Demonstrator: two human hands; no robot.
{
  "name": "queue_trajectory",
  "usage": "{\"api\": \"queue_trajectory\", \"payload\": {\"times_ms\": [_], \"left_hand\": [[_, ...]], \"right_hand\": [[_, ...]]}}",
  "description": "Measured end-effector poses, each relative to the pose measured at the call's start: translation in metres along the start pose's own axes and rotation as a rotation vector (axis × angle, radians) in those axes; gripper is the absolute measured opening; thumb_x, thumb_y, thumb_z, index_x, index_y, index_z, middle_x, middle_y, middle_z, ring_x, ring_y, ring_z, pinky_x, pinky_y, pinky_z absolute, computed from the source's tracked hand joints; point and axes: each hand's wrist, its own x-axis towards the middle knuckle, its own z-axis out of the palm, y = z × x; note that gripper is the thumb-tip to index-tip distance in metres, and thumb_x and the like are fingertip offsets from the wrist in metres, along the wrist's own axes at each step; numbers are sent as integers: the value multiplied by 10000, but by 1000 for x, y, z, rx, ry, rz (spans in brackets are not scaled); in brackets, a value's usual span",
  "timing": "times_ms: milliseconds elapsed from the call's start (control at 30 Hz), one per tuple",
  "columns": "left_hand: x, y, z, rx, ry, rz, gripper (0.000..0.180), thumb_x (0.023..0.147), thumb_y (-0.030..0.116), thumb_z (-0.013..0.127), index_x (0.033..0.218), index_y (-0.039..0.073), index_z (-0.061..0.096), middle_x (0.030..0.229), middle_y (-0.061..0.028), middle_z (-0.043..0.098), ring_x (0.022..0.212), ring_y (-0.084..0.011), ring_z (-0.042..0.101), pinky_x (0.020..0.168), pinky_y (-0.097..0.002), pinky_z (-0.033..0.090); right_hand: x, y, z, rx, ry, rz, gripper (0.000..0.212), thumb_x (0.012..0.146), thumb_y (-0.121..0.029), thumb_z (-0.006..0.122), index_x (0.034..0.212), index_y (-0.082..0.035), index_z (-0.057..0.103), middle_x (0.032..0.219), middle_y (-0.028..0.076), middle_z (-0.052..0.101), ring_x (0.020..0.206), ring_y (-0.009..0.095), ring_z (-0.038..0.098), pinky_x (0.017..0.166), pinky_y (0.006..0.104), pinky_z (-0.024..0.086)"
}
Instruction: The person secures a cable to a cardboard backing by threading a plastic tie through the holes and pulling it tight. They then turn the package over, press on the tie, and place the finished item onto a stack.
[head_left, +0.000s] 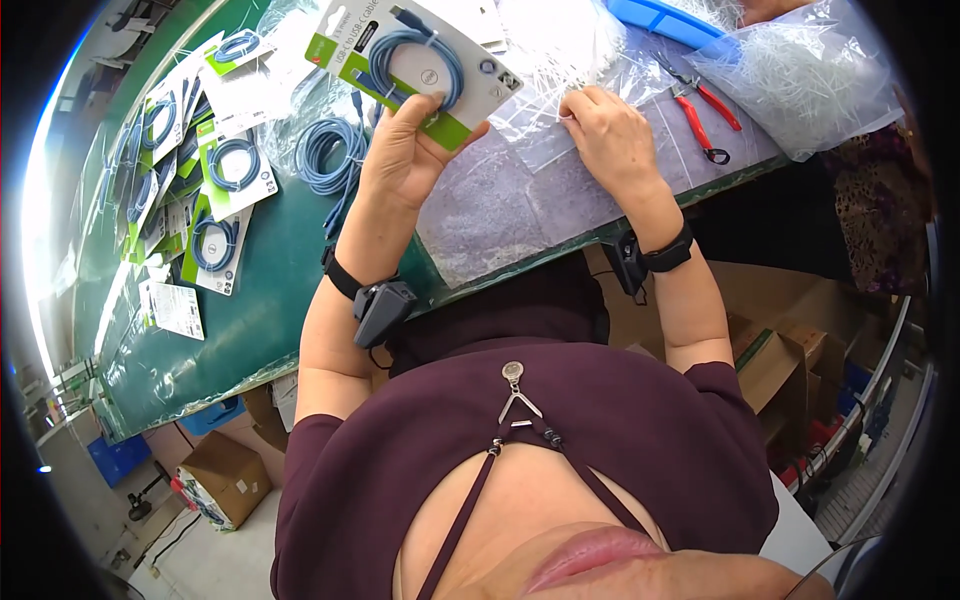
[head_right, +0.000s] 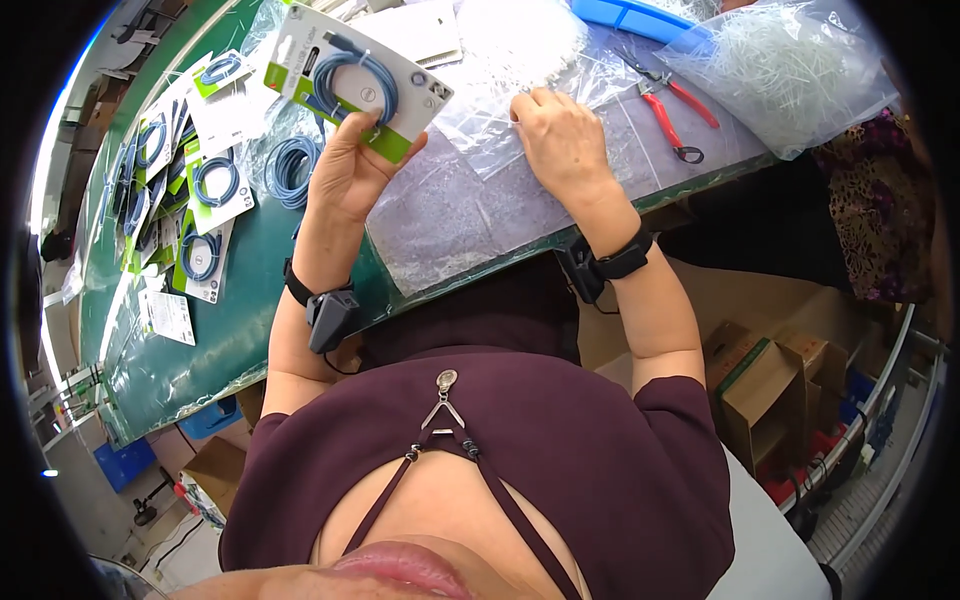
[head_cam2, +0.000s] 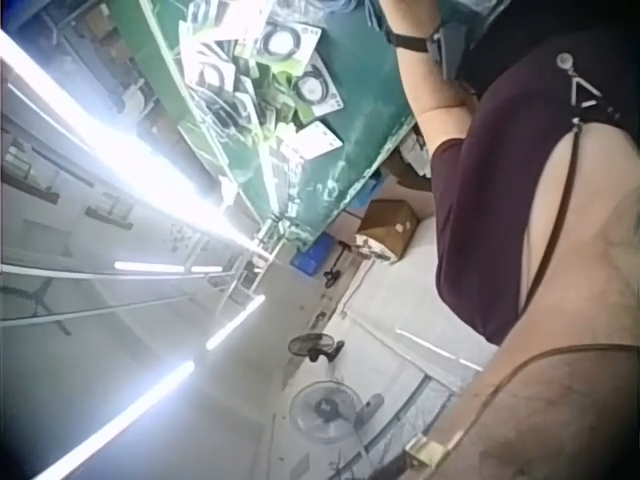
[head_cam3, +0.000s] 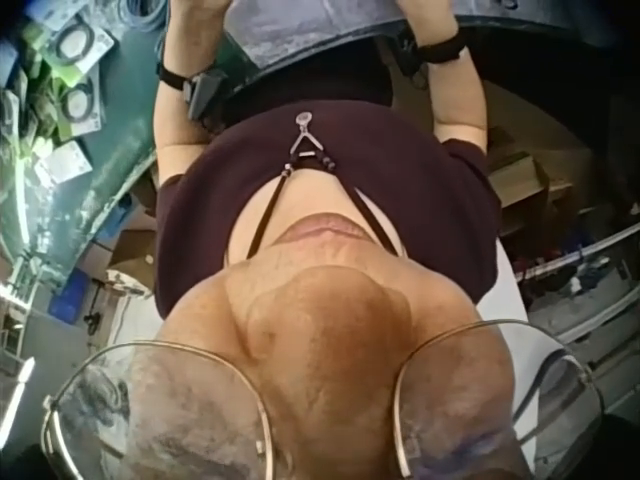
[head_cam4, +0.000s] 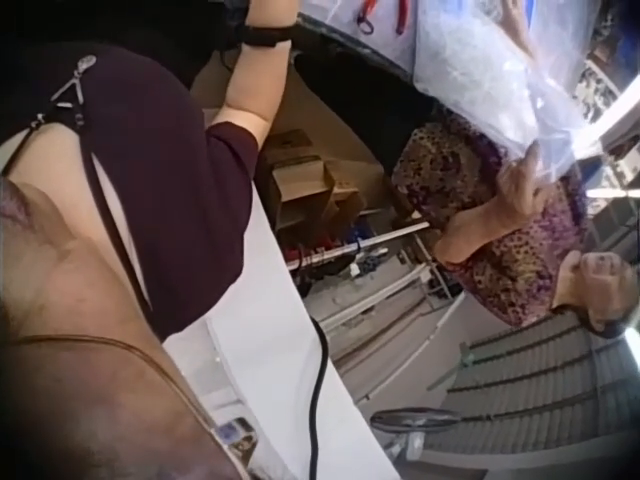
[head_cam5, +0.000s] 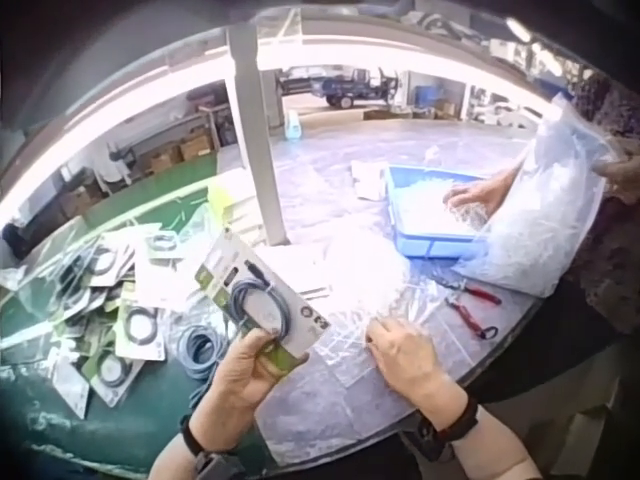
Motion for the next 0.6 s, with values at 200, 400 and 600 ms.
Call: {"api": "queue_trajectory", "payload": {"times_ms": [200,400,600], "left_hand": [[4,-1,-9,-90,-171,-31,312,888,71,577,1178,48,466,1092,-83,595,1042,-289,612,836,-564,544],[1,-2,-5,-145,-196,-84,275,918,142,571,1170,63,494,1085,-75,605,1057,-282,602,857,-560,533],[-5,-12,-7,-513,-305,-284,258,937,213,556,1126,44,512,1056,-91,597,997,-253,613,812,-437,559]], "right_hand": [[-2,5,-16,387,-52,25,80,843,-81,625,923,-74,620,807,31,632,741,184,632,647,318,495],[-13,-1,-36,1442,-316,377,131,877,-43,616,1006,-26,631,818,1,620,725,96,604,639,222,484],[-7,-30,-31,1356,-107,383,106,849,11,631,952,-8,646,802,28,626,704,100,591,627,192,469]]}}
